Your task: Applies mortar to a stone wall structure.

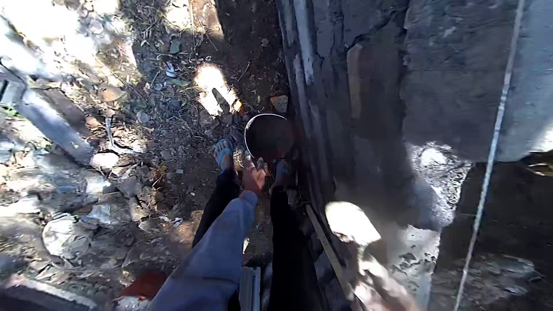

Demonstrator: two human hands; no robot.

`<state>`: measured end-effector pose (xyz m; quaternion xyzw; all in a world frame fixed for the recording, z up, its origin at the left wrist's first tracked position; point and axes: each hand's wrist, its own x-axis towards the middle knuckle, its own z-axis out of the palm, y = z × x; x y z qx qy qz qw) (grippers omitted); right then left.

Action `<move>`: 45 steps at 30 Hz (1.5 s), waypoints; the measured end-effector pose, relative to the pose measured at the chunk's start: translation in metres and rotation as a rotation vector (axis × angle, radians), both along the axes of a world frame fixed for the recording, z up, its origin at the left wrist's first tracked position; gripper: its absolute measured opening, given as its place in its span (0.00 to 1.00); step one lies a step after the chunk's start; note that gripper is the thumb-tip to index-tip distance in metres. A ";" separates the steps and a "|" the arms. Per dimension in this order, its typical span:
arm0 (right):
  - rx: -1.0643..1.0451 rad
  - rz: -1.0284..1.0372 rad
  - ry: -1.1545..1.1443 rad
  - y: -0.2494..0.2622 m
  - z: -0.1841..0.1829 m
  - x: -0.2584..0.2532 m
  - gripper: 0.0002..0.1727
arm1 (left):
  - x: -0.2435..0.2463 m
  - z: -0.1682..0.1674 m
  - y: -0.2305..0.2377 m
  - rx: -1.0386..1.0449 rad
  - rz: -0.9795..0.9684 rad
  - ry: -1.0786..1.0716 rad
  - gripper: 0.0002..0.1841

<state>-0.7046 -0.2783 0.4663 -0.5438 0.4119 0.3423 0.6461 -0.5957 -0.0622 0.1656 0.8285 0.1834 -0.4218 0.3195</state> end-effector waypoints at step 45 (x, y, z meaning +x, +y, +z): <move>-0.536 0.486 0.428 0.106 -0.533 0.020 0.27 | 0.043 -0.223 0.064 -0.348 -0.449 0.001 0.26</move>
